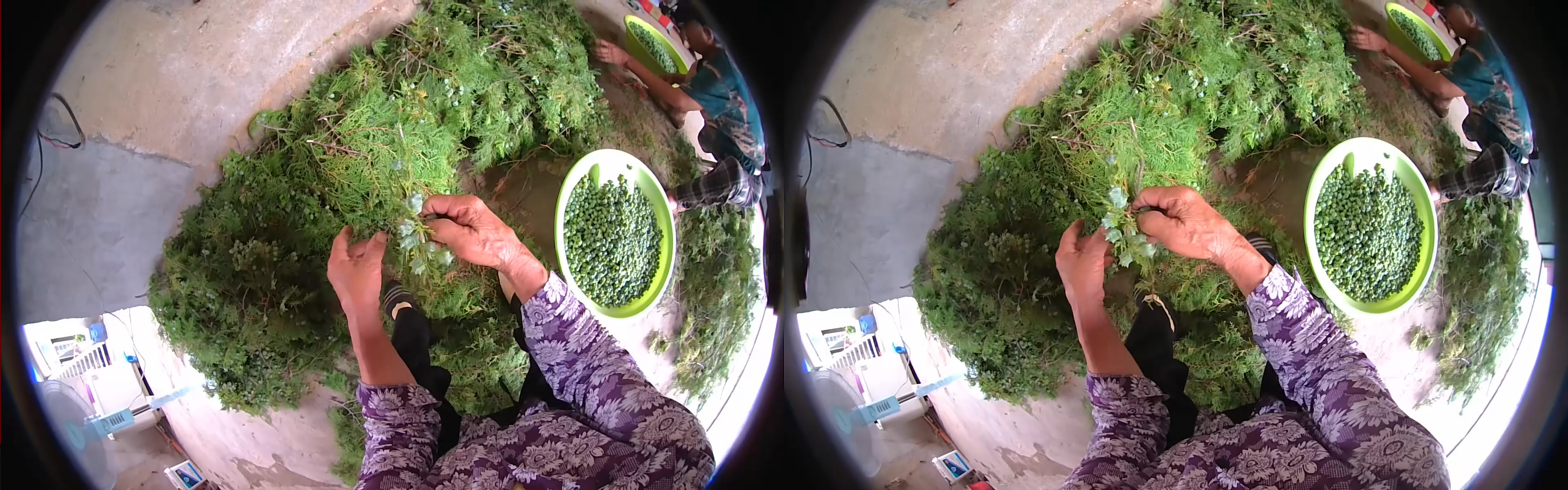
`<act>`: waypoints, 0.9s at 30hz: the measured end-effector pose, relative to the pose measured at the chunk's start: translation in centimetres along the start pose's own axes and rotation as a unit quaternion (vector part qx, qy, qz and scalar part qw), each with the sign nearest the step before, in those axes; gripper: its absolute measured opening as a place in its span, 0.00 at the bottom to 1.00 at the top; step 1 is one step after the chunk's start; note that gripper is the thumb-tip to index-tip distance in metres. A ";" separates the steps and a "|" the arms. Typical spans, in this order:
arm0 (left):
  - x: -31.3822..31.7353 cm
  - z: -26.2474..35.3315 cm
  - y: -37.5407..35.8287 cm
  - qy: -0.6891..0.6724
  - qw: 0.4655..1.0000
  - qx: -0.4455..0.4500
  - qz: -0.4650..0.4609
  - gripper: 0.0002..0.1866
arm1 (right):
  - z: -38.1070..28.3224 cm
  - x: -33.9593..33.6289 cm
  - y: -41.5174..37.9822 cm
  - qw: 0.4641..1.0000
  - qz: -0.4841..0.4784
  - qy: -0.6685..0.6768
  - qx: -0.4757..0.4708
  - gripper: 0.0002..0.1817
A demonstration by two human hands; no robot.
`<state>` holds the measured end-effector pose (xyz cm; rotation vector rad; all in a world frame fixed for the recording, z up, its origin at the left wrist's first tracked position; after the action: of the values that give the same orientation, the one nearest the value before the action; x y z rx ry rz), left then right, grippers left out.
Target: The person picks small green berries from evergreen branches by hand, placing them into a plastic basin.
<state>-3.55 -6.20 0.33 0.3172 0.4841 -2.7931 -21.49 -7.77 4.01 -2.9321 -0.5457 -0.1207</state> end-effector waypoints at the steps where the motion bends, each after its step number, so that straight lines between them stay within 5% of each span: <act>1: -0.2 0.4 0.1 0.002 0.997 0.076 0.013 0.33 | -0.1 0.1 0.0 1.000 -0.020 0.007 0.016 0.10; 2: -0.4 0.9 0.0 0.004 0.988 0.151 0.026 0.32 | -0.1 0.3 -0.1 0.998 -0.041 0.015 0.033 0.10; 6: 1.9 3.1 -1.7 -0.034 0.973 0.165 -0.156 0.30 | -0.1 1.0 -0.3 0.994 -0.102 -0.036 0.030 0.10; 15: 1.1 1.6 -1.9 -0.065 0.973 0.037 -0.217 0.15 | -0.3 1.4 -0.9 0.984 -0.159 -0.075 0.015 0.13; 17: 0.8 1.1 -1.7 -0.055 0.978 0.020 -0.201 0.13 | -0.5 0.5 -1.4 0.988 -0.003 -0.144 0.052 0.13; 18: 0.6 0.8 -1.7 -0.044 0.982 0.002 -0.185 0.11 | 0.2 0.2 -1.1 0.988 -0.003 -0.144 0.052 0.13; 21: -0.2 1.2 -1.5 -0.044 0.989 0.013 -0.143 0.06 | -0.3 -0.2 -0.9 0.866 0.060 -0.424 -0.259 0.10; 22: -0.5 1.0 -1.4 -0.044 0.989 0.013 -0.143 0.06 | -0.2 -0.6 -0.7 0.866 0.060 -0.424 -0.259 0.10; 24: -2.1 0.0 -0.7 -0.058 0.995 -0.003 -0.082 0.05 | 0.7 -2.6 0.5 0.924 0.083 -0.354 -0.120 0.08; 25: -2.5 -0.6 -0.3 -0.076 0.994 -0.008 -0.075 0.05 | 0.1 -3.0 0.4 0.982 0.070 -0.174 -0.019 0.07; 26: -2.6 -1.1 -0.1 -0.078 0.994 -0.007 -0.073 0.05 | 0.0 -3.0 0.2 0.994 0.072 0.074 0.042 0.07; 27: -2.9 -1.4 0.2 -0.063 0.996 0.015 -0.059 0.05 | -0.7 -2.8 0.1 0.980 0.057 0.185 0.037 0.07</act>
<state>-0.58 -5.19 -0.22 0.1198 0.4465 -2.9143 -24.10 -8.97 4.40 -2.7610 -0.3160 -0.6019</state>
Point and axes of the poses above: each hand's wrist, its own y-axis towards the middle knuckle, its own x-axis out of the palm, z = x × y, the point moved 6 cm from there along y, towards the middle knuckle, and after that the axes turned 3 degrees about x, right-handed, at the moved point
